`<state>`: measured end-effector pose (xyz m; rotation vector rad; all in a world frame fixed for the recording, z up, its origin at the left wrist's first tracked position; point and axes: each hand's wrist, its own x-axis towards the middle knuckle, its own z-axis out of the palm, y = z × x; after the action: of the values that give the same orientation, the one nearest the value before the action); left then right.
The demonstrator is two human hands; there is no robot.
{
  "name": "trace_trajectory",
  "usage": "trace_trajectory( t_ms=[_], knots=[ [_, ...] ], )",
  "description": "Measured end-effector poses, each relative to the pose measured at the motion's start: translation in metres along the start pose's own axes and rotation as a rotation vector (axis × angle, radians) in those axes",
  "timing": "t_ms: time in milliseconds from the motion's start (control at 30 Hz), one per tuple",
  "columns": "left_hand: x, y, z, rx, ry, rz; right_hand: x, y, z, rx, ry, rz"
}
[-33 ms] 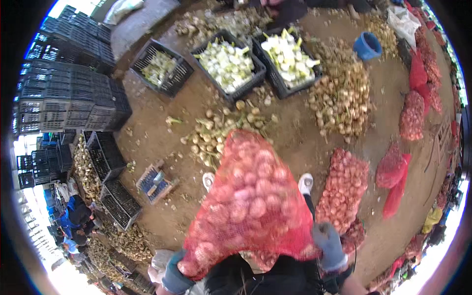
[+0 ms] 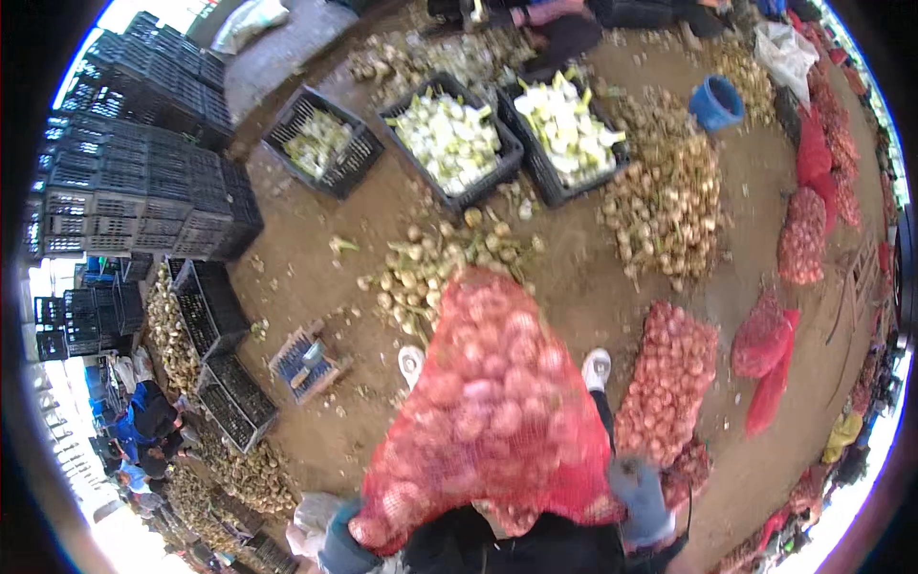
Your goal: Emptying mesh sacks of red onions and trimming them with a cleaver tool.
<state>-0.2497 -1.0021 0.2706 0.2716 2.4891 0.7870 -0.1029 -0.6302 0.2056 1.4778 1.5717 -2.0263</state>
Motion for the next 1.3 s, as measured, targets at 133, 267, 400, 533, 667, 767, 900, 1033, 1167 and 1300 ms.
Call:
trace_trajectory(
  t_ms=[133,267,400,533,667,767,900,1033,1167,1300],
  knots=[
    [0.002,-0.032,0.008,-0.234,-0.136,-0.14,-0.019,-0.001,0.008,-0.135,0.025,0.157],
    [0.016,-0.093,0.052,-0.474,-0.333,-0.301,0.032,0.072,0.012,-0.161,0.071,0.095],
    [0.028,-0.085,0.051,-0.516,-0.517,-0.255,0.031,0.096,0.014,-0.445,0.106,0.165],
    [0.055,-0.076,0.043,-1.331,-0.424,-0.68,0.045,0.072,0.014,-0.518,0.175,-0.025],
    [0.044,-0.044,-0.011,-0.824,-0.354,-0.2,0.011,-0.021,0.022,-0.607,0.154,-0.155],
    [0.027,0.003,-0.048,-1.555,-0.318,-0.721,-0.043,-0.062,0.008,-0.572,0.113,-0.254],
    [-0.048,0.067,-0.097,-1.433,-0.129,-0.538,-0.113,-0.131,0.006,-0.576,-0.03,-0.294],
    [-0.103,0.09,-0.124,-1.257,0.036,-0.435,-0.16,-0.167,-0.003,-0.481,-0.121,-0.317],
    [-0.07,0.097,-0.097,-1.488,0.167,-0.493,-0.087,-0.11,-0.011,-0.447,-0.225,-0.521],
    [-0.047,0.015,-0.032,-0.467,-0.122,-0.302,-0.007,-0.014,0.007,-0.463,-0.008,-0.177]
  ],
)
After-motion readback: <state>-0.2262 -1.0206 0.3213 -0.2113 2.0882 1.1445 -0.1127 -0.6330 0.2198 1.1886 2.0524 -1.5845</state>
